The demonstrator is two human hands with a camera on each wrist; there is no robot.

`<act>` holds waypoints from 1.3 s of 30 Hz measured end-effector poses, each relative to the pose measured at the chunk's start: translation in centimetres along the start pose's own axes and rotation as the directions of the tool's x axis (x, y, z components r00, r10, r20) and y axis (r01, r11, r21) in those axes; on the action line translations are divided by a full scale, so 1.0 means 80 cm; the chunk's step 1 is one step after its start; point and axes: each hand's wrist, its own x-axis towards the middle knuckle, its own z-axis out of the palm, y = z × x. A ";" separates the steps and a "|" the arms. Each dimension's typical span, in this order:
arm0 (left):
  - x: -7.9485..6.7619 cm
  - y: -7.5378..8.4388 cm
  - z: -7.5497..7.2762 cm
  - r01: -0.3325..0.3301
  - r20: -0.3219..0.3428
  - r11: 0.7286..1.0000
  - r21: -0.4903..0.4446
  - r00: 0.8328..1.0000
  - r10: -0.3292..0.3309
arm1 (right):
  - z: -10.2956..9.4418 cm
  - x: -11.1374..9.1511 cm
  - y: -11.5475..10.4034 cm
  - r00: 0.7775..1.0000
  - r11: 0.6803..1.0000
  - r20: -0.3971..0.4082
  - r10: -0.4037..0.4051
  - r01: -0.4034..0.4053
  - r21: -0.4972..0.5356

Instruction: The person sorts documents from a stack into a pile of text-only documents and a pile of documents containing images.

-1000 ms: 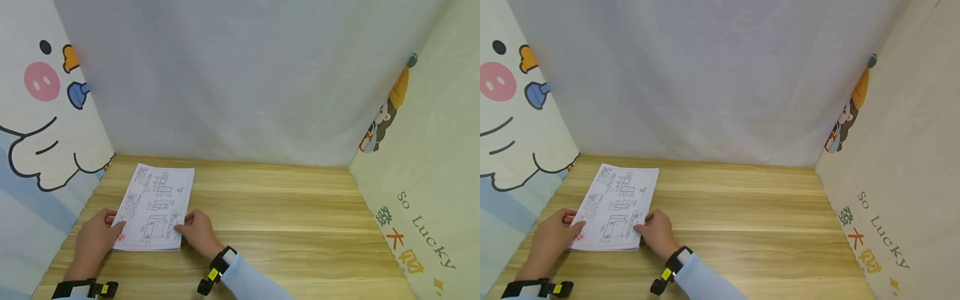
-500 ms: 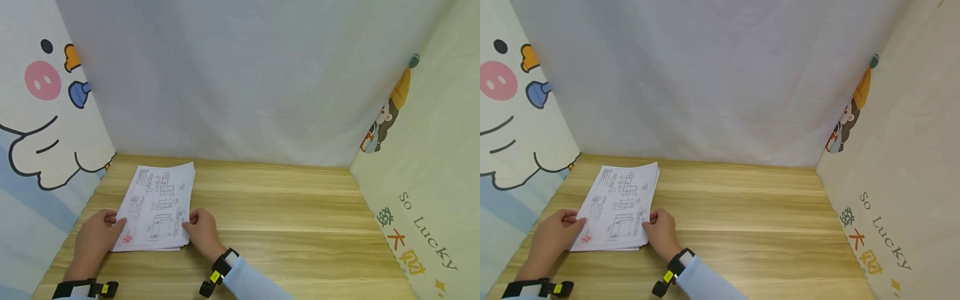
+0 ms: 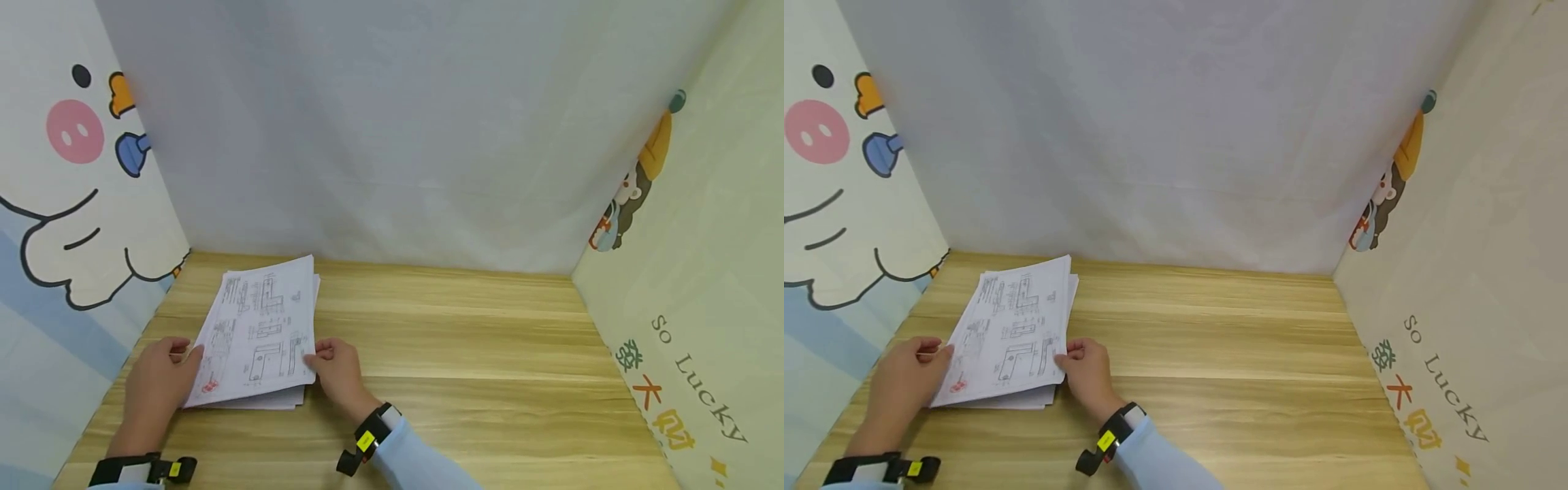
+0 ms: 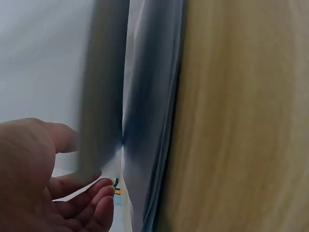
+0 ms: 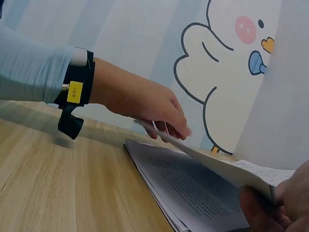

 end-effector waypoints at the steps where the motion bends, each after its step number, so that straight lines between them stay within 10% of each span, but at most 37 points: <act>1: 0.000 0.001 0.000 0.001 0.000 1.000 -0.009 1.000 -0.001 | -0.001 0.000 -0.001 1.000 1.000 0.002 0.008 -0.008 0.019; 15: -0.013 0.013 0.001 0.082 0.117 0.914 -0.398 0.992 -0.038 | -0.034 0.000 0.002 0.997 0.995 0.045 -0.063 0.059 0.082; 26: -0.029 0.041 0.026 -0.003 0.147 0.861 -0.509 0.985 0.090 | -0.080 0.000 0.000 1.000 0.990 -0.016 0.008 -0.005 0.144; 39: -0.046 0.093 0.067 0.028 0.224 0.731 -0.681 0.959 0.172 | -0.152 -0.004 0.015 0.991 0.998 -0.131 0.038 -0.031 0.058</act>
